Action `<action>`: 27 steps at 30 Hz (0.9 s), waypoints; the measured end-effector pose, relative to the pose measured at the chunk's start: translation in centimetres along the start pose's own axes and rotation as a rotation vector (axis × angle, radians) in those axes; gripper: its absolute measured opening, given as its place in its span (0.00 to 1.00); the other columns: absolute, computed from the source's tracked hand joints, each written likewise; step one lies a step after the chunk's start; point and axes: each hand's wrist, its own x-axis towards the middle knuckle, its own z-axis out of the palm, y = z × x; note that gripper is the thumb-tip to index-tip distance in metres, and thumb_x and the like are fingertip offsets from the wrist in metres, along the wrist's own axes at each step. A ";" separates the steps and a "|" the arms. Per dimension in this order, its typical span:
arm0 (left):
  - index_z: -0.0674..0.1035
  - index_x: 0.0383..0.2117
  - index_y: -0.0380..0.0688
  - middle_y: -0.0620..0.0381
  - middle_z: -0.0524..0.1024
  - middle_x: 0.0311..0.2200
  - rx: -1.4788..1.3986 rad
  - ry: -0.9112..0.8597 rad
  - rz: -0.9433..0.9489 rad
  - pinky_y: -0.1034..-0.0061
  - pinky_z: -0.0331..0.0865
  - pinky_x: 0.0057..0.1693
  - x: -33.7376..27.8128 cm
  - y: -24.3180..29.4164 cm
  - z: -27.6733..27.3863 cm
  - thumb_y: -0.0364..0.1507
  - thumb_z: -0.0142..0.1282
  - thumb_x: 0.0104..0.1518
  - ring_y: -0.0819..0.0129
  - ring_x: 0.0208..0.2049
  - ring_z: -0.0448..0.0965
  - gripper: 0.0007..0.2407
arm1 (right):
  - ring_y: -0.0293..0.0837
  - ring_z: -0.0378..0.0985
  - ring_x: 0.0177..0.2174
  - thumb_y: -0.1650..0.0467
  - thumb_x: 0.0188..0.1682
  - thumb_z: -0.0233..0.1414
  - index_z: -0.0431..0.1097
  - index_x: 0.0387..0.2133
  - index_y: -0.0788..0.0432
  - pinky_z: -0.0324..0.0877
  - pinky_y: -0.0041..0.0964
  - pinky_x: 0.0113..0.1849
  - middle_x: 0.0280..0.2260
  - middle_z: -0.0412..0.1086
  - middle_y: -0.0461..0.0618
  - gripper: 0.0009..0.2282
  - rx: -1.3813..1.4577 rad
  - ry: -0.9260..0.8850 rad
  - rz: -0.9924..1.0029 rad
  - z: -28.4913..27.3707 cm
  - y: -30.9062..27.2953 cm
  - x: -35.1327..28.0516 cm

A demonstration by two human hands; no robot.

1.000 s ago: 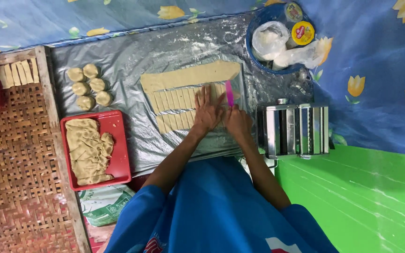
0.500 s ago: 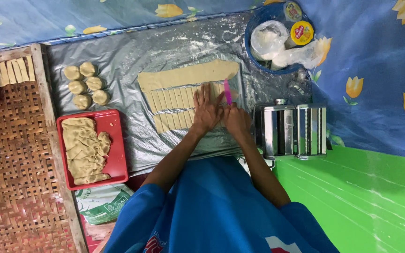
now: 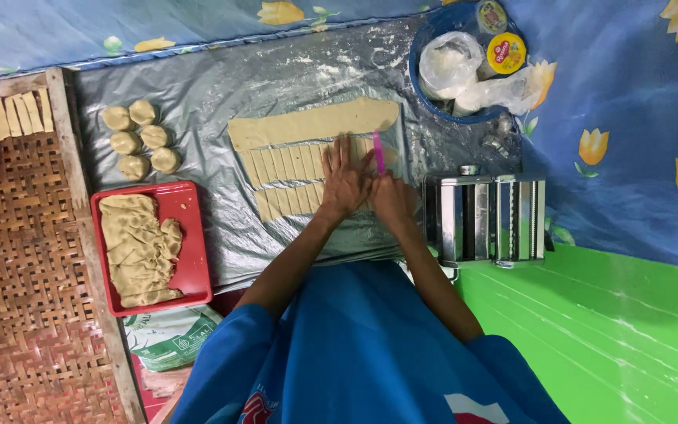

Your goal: Cutting thin strips of dough using a plastic spatula on a covered workbench.

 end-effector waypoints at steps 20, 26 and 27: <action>0.70 0.63 0.68 0.37 0.44 0.72 -0.018 -0.029 -0.032 0.38 0.39 0.71 0.0 0.1 -1.2 0.41 0.56 0.56 0.39 0.73 0.39 0.25 | 0.62 0.81 0.24 0.65 0.56 0.38 0.70 0.28 0.61 0.69 0.53 0.22 0.21 0.75 0.61 0.16 -0.531 -0.117 -0.198 0.1 4.6 -3.9; 0.69 0.65 0.66 0.39 0.44 0.72 -0.035 -0.040 -0.039 0.39 0.40 0.71 0.5 0.2 0.0 0.34 0.54 0.57 0.41 0.74 0.39 0.25 | 0.67 0.79 0.27 0.65 0.60 0.35 0.71 0.30 0.69 0.71 0.56 0.27 0.25 0.75 0.70 0.21 -0.328 -0.102 -0.191 -1.8 1.2 -4.0; 0.68 0.65 0.66 0.40 0.43 0.72 -0.027 -0.042 -0.036 0.39 0.41 0.71 0.9 0.1 0.0 0.33 0.53 0.58 0.41 0.74 0.39 0.25 | 0.70 0.77 0.26 0.64 0.60 0.34 0.71 0.30 0.71 0.70 0.62 0.29 0.25 0.74 0.74 0.23 -0.236 -0.118 -0.156 -3.3 -1.1 -4.2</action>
